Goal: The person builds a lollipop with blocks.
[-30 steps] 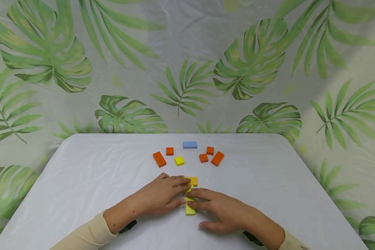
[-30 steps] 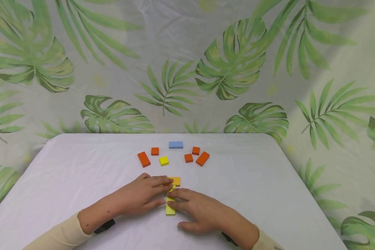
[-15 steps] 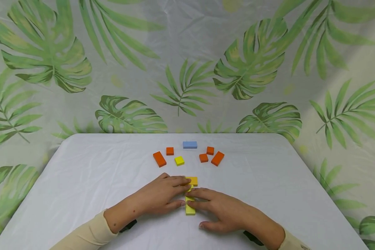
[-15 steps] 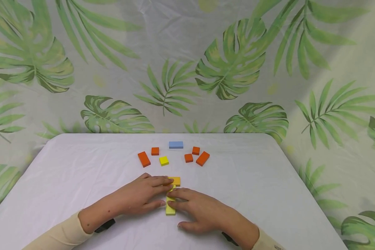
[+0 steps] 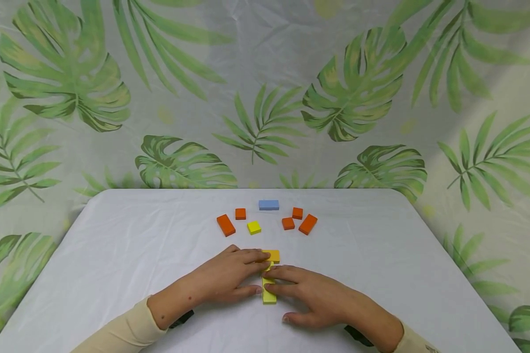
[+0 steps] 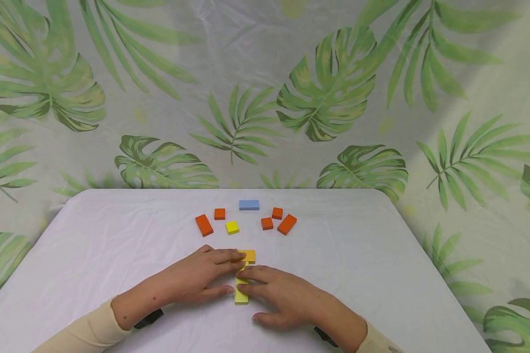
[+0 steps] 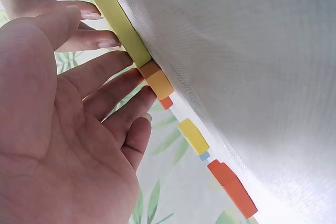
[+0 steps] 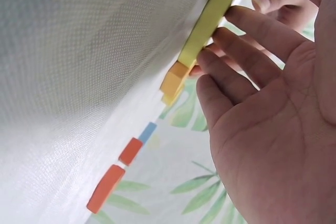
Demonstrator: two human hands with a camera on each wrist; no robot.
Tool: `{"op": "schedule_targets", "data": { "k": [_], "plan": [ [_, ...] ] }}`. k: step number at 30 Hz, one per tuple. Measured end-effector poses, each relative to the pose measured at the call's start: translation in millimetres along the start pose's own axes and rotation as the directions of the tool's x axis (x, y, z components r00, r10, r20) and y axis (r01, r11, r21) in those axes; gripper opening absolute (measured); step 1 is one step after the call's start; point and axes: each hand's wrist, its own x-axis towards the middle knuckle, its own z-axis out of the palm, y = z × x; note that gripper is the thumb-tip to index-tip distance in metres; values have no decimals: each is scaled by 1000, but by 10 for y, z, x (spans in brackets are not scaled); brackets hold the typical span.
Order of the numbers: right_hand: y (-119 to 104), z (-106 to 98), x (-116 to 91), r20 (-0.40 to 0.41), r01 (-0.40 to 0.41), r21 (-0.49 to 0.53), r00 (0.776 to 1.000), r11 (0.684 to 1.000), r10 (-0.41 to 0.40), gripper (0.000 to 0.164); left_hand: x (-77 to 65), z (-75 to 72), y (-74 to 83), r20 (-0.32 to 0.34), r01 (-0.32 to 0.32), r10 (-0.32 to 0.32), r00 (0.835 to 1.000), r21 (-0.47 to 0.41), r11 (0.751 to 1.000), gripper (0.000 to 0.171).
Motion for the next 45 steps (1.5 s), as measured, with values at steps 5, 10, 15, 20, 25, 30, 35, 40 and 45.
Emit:
{"op": "schedule_targets", "data": {
  "k": [5, 10, 15, 20, 25, 30, 35, 40, 45],
  "plan": [
    [-2, 1, 0, -24, 22, -2, 999, 1000, -22, 62, -8, -7, 12, -2, -4, 4, 1000, 8, 1000, 61],
    [2, 4, 2, -33, 31, -5, 999, 999, -31, 62, -12, -12, 13, -2, -4, 4, 1000, 6, 1000, 61],
    [7, -13, 4, -28, 31, 10, 999, 999, -30, 60, -9, -3, -2, -3, -4, 4, 1000, 2, 1000, 62],
    [11, -57, -9, -24, 8, 32, 1000, 999, -8, 58, -8, -6, -2, -3, -3, 3, 1000, 1, 1000, 63],
    [56, -113, -32, -57, -34, 34, 998, 999, 36, 57, -10, -13, 3, -5, -1, 1, 1000, -6, 1000, 63],
    [155, -146, -42, -117, -85, 7, 989, 996, 85, 56, -10, -8, -8, -6, -3, 3, 1000, -2, 1000, 64],
    [292, -159, -46, -155, -151, -20, 977, 988, 146, 57, -14, -8, -13, -5, -4, 4, 1000, 6, 1000, 67],
    [437, -174, -43, -200, -201, -31, 961, 979, 191, 56, -14, -13, -10, -3, -3, 3, 1000, 8, 1000, 70],
    [553, -200, -36, -246, -234, -22, 944, 972, 222, 55, -14, -22, -4, 0, -2, 2, 1000, -1, 1000, 71]
  ]
}}
